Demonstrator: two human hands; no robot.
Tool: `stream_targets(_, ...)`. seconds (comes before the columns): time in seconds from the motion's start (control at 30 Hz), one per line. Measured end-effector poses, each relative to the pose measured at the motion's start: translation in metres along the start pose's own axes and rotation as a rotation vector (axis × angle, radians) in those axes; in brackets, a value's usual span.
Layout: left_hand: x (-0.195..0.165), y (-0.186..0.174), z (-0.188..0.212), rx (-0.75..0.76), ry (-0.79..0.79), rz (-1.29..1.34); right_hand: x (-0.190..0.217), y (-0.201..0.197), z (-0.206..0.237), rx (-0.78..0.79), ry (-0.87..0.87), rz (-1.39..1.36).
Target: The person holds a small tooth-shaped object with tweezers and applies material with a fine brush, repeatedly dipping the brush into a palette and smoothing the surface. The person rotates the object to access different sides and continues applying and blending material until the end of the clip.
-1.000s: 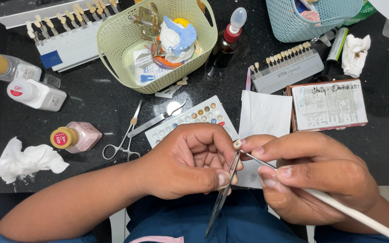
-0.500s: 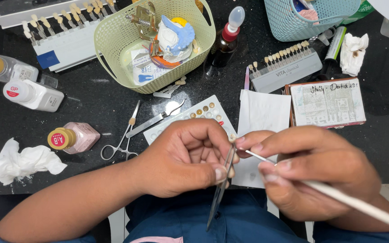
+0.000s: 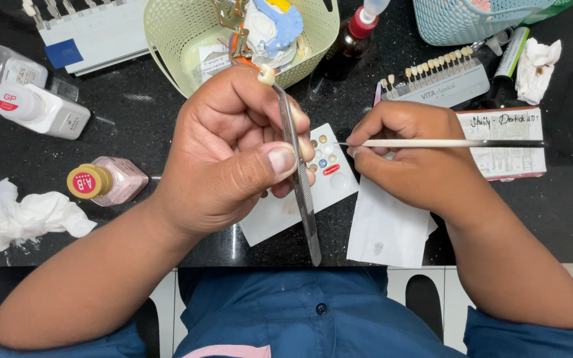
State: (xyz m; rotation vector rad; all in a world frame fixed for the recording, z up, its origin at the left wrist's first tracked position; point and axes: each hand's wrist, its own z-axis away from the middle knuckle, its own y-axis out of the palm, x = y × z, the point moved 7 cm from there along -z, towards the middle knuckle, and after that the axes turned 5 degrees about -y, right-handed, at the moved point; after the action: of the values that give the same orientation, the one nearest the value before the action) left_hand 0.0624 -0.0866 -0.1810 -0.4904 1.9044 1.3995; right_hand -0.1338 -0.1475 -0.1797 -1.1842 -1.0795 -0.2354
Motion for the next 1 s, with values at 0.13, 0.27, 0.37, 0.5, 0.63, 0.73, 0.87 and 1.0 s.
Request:
stream_targets(0.13, -0.009, 0.003, -0.001, 0.011, -0.014, 0.000, 0.005, 0.007, -0.004, 0.050, 0.050, 0.044)
stream_targets(0.27, -0.011, 0.009, 0.000, 0.031, -0.023, 0.001, 0.016, 0.003, -0.007, 0.042, -0.019, 0.041)
stream_targets(0.37, -0.010, 0.009, -0.003, 0.036, -0.028, -0.010, 0.016, 0.005, -0.010, 0.044, -0.063, 0.068)
stream_targets(0.5, -0.005, 0.005, -0.004, 0.034, -0.031, -0.022, 0.013, 0.008, -0.010, 0.039, -0.078, 0.065)
stream_targets(0.63, -0.001, 0.006, -0.006, 0.032, -0.037, 0.000, 0.015, 0.005, -0.009, 0.028, -0.077, 0.054)
stream_targets(0.73, 0.000, 0.008, -0.008, 0.037, -0.038, 0.007, 0.014, 0.004, -0.008, 0.029, -0.076, 0.076)
stream_targets(0.87, -0.001, 0.009, -0.008, 0.038, -0.040, -0.005, 0.009, 0.005, -0.006, 0.032, -0.095, 0.080)
stream_targets(1.0, -0.002, 0.007, -0.008, -0.001, -0.041, -0.090, 0.015, -0.004, -0.005, 0.001, -0.149, -0.076)
